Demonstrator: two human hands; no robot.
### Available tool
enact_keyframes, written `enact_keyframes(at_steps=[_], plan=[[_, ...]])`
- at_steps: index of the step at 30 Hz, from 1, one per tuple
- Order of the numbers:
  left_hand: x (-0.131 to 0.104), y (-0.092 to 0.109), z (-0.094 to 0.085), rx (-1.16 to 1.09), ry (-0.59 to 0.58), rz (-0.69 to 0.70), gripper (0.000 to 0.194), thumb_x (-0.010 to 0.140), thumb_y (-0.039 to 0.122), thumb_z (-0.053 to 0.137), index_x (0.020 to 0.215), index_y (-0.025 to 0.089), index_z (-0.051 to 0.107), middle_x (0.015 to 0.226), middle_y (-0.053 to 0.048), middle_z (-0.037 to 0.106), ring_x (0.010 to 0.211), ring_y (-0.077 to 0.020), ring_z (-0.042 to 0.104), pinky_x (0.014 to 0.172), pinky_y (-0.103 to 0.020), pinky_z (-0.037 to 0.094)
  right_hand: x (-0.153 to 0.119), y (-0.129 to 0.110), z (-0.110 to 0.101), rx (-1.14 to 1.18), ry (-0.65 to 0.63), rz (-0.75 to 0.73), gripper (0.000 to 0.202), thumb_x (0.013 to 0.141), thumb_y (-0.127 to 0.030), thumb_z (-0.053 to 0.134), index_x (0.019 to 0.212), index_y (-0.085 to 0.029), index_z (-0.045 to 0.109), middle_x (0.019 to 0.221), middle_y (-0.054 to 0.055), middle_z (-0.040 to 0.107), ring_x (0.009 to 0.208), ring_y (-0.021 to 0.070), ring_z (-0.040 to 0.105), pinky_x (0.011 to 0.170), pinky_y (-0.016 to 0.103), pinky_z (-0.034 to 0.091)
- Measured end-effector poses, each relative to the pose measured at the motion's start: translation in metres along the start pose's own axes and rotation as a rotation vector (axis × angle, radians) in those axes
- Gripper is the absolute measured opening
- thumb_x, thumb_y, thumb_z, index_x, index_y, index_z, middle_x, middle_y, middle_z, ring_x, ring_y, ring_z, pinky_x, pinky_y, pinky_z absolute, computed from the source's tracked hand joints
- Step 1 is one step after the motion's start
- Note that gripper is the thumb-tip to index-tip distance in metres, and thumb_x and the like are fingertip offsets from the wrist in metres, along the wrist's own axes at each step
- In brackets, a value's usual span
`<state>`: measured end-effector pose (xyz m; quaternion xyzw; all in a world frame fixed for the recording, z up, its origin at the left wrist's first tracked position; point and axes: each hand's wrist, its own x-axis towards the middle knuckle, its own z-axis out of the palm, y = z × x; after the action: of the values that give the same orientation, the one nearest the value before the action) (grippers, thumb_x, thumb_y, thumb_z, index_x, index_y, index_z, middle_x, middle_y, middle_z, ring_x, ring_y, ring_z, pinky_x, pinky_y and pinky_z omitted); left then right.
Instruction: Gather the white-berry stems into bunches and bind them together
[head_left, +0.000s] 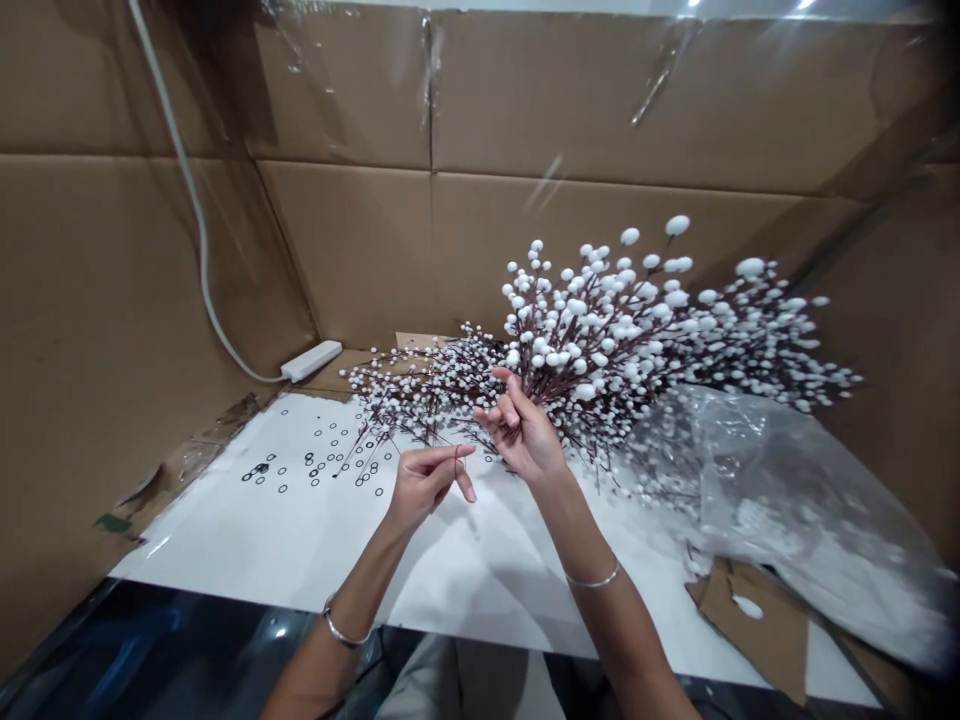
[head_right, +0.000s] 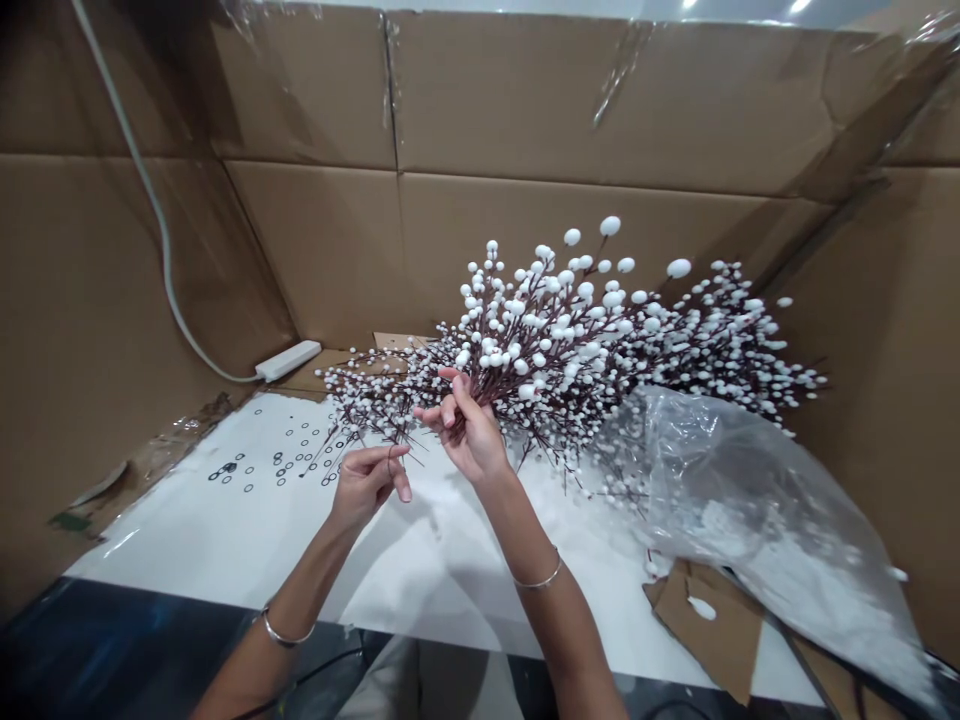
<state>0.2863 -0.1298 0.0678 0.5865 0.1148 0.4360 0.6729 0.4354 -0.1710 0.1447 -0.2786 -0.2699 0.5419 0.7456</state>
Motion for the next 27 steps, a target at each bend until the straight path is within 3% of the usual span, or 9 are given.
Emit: enact_keyframes(at_steps=[5,7,10,13,16,19,24,27], plan=[[0.000,0.004,0.002,0.056,0.099,0.064,0.027,0.075,0.037,0.074,0.091,0.016,0.076,0.047,-0.003,0.062,0.037,-0.0102,0.054,0.038,-0.018,0.028,-0.003,0.000,0.004,0.009,-0.008,0.022,0.016,0.093,-0.029,0.049,0.102,-0.021,0.059,0.043,-0.011,0.038,0.052,0.0058,0.062,0.090,0.027,0.056],[0.002,0.009,0.003,0.077,0.192,0.097,0.022,0.074,0.037,0.075,0.079,0.015,0.076,0.042,0.000,0.058,0.033,-0.0082,0.049,0.036,-0.018,0.026,-0.003,0.000,0.004,0.023,-0.014,0.021,0.016,0.094,-0.028,0.047,0.102,-0.020,0.059,0.043,-0.010,0.039,0.051,0.0057,0.061,0.089,0.027,0.056],[0.006,0.016,0.005,0.096,0.268,0.110,0.031,0.076,0.045,0.070,0.072,0.014,0.074,0.038,0.000,0.054,0.030,-0.0061,0.042,0.035,-0.019,0.021,-0.004,0.002,0.004,0.042,-0.027,0.028,0.016,0.094,-0.027,0.047,0.101,-0.020,0.060,0.042,-0.010,0.041,0.052,0.0063,0.062,0.086,0.027,0.057],[0.009,0.023,0.009,0.176,0.226,0.061,0.041,0.082,0.051,0.061,0.080,0.013,0.076,0.054,-0.006,0.067,0.041,-0.0097,0.051,0.038,-0.021,0.029,-0.004,0.005,0.003,0.070,-0.036,0.050,0.016,0.093,-0.027,0.049,0.102,-0.020,0.060,0.046,-0.009,0.048,0.063,0.0091,0.068,0.083,0.026,0.058],[0.009,0.025,0.015,0.363,0.201,0.075,0.031,0.083,0.043,0.064,0.090,0.016,0.077,0.080,-0.008,0.075,0.058,-0.0135,0.061,0.048,-0.022,0.040,-0.003,0.008,0.002,0.126,-0.026,0.065,0.018,0.092,-0.027,0.050,0.105,-0.019,0.061,0.053,-0.006,0.058,0.083,0.0122,0.071,0.084,0.025,0.057],[0.007,0.023,0.021,0.608,0.183,0.221,0.023,0.079,0.033,0.070,0.097,0.021,0.076,0.090,-0.004,0.075,0.062,-0.0128,0.062,0.054,-0.023,0.044,-0.002,0.009,0.001,0.179,0.005,0.125,0.020,0.093,-0.026,0.048,0.104,-0.017,0.062,0.057,-0.003,0.062,0.097,0.0141,0.069,0.082,0.024,0.057],[0.011,0.015,0.021,0.980,0.187,0.580,0.018,0.080,0.025,0.070,0.097,0.022,0.074,0.085,-0.001,0.075,0.063,-0.0116,0.065,0.056,-0.022,0.043,-0.001,0.009,0.000,0.239,0.026,0.202,0.024,0.095,-0.023,0.041,0.099,-0.016,0.064,0.067,-0.001,0.068,0.103,0.0109,0.067,0.091,0.025,0.054],[0.015,0.015,0.019,1.095,0.175,0.685,0.012,0.081,0.025,0.069,0.091,0.020,0.073,0.082,0.000,0.075,0.061,-0.0112,0.066,0.055,-0.022,0.042,-0.003,0.009,0.002,0.283,0.036,0.218,0.026,0.096,-0.022,0.040,0.098,-0.015,0.065,0.055,-0.003,0.061,0.100,0.0104,0.068,0.094,0.027,0.053]])
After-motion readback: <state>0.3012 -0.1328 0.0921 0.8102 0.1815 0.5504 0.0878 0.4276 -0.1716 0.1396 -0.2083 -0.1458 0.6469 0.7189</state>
